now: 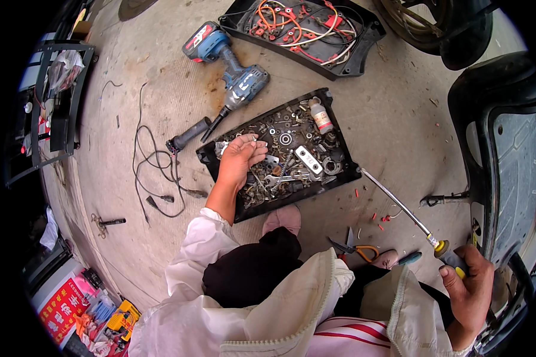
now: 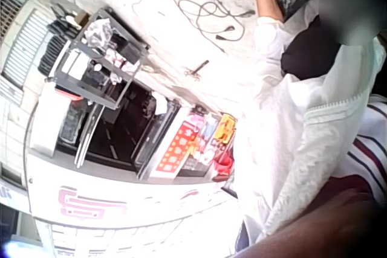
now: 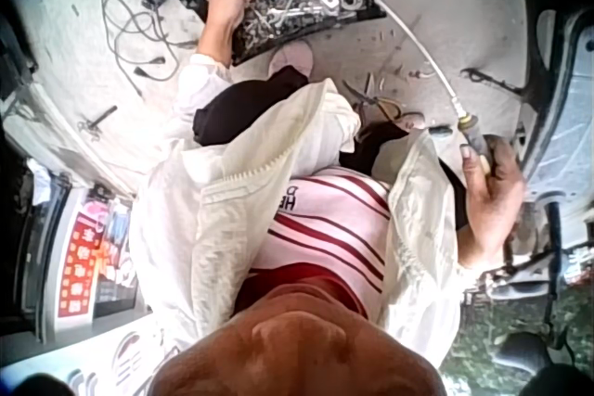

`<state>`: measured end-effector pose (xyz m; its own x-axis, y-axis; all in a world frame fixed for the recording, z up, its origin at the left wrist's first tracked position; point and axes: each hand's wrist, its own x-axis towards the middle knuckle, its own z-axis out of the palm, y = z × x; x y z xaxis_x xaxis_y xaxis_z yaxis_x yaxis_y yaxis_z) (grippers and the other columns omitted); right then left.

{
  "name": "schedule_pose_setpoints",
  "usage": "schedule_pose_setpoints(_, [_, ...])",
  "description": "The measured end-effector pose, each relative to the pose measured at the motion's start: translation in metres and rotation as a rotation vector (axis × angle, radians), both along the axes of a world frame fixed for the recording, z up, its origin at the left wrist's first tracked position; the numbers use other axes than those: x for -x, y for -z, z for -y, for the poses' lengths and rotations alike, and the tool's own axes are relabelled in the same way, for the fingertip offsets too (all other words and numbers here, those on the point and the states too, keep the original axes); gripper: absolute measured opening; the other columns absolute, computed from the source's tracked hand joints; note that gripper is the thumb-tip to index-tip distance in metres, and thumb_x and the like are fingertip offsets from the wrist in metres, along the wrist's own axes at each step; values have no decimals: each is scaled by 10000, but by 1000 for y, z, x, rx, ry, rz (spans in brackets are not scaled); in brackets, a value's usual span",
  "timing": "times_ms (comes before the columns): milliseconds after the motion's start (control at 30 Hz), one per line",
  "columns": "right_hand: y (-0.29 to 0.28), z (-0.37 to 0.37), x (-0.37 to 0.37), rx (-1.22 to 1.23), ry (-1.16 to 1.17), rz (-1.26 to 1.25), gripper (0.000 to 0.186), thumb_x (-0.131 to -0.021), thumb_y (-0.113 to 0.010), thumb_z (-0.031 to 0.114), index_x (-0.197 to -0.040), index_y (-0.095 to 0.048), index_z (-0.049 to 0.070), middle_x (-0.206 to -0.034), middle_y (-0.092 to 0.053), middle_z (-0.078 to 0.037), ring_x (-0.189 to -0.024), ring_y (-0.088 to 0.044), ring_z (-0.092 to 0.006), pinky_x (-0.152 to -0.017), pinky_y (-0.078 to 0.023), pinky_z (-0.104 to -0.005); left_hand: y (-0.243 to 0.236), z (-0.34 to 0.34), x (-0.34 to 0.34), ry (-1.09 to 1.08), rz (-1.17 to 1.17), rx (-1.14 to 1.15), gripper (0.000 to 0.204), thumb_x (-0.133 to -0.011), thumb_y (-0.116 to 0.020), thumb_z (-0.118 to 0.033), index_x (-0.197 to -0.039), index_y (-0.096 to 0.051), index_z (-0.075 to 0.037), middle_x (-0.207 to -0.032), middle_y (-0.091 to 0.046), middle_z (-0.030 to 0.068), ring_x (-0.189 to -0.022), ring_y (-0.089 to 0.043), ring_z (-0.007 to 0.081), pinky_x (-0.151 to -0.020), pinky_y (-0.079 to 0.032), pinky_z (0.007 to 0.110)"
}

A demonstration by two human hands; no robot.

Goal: The person reassembles the floorboard of an electric scooter. They place the floorboard over the battery compartment, align it, and secure it using a screwdriver and screws from a nearby tray. The person also handles the scooter seat and various tools during the process.

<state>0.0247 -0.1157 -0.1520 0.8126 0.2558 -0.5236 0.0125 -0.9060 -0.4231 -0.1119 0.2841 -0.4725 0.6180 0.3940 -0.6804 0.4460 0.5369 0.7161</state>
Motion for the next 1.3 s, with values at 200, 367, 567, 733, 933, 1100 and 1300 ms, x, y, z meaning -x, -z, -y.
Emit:
schedule_pose_setpoints(200, [-2, 0, 0, 11, 8, -17, 434, -823, -811, 320, -874, -579, -42, -663, -445, -53, -647, -377, -127, -560, -330, -298, -1, 1, 1, 22, -45, -61, 204, -1053, -532, -124, -1210, -595, -9, -1071, -717, 114, -910, -703, 157, -797, -578, 269])
schedule_pose_setpoints(367, [-4, -2, 0, 5, 0, -13, 428, -816, -810, 319, -885, -587, -39, -662, -461, -81, -625, -394, -161, -564, -348, -315, 8, 6, 1, 75, -43, -215, 190, -1033, -573, -125, -1187, -611, -20, -996, -707, 68, -846, -685, 130, -751, -570, 264])
schedule_pose_setpoints(567, [-3, -2, 0, 14, -29, 46, 449, -799, -808, 343, -884, -587, -39, -665, -487, -111, -612, -421, -214, -573, -369, -340, -19, 48, -13, 779, 154, -828, 274, -870, -750, -86, -1137, -699, -61, -1078, -684, 61, -987, -659, 215, -867, -543, 355])
schedule_pose_setpoints(733, [-6, -9, -4, 50, -14, 6, 415, -738, -834, 290, -835, -607, -43, -650, -566, -170, -577, -560, -310, -580, -446, -361, -16, 81, -26, 1137, 490, -1144, 434, -726, -811, -125, -1142, -692, -166, -1312, -594, 66, -1257, -528, 317, -1067, -411, 457])
schedule_pose_setpoints(933, [-6, 1, -2, 47, -7, 10, 448, -765, -825, 333, -842, -595, -43, -655, -538, -154, -592, -517, -273, -574, -417, -351, -13, 70, -50, 1235, 406, -1271, 368, -684, -826, -200, -1021, -681, -174, -1188, -592, 89, -1243, -525, 305, -1086, -364, 462])
schedule_pose_setpoints(1100, [-5, 11, 2, -2, -4, 16, 517, -818, -803, 408, -856, -575, -54, -662, -479, -120, -610, -417, -190, -560, -359, -328, -25, 62, -48, 1125, 316, -1312, 420, -680, -810, -200, -1074, -672, -157, -1220, -589, 110, -1231, -528, 336, -1077, -369, 475])
schedule_pose_setpoints(1300, [-7, 14, 2, -2, -30, 20, 521, -815, -803, 412, -854, -576, -56, -674, -487, -127, -618, -425, -199, -573, -366, -327, -18, 25, -47, 876, 18, -1580, 369, -753, -701, -45, -1112, -662, -118, -1167, -621, 96, -1107, -588, 318, -969, -450, 434])
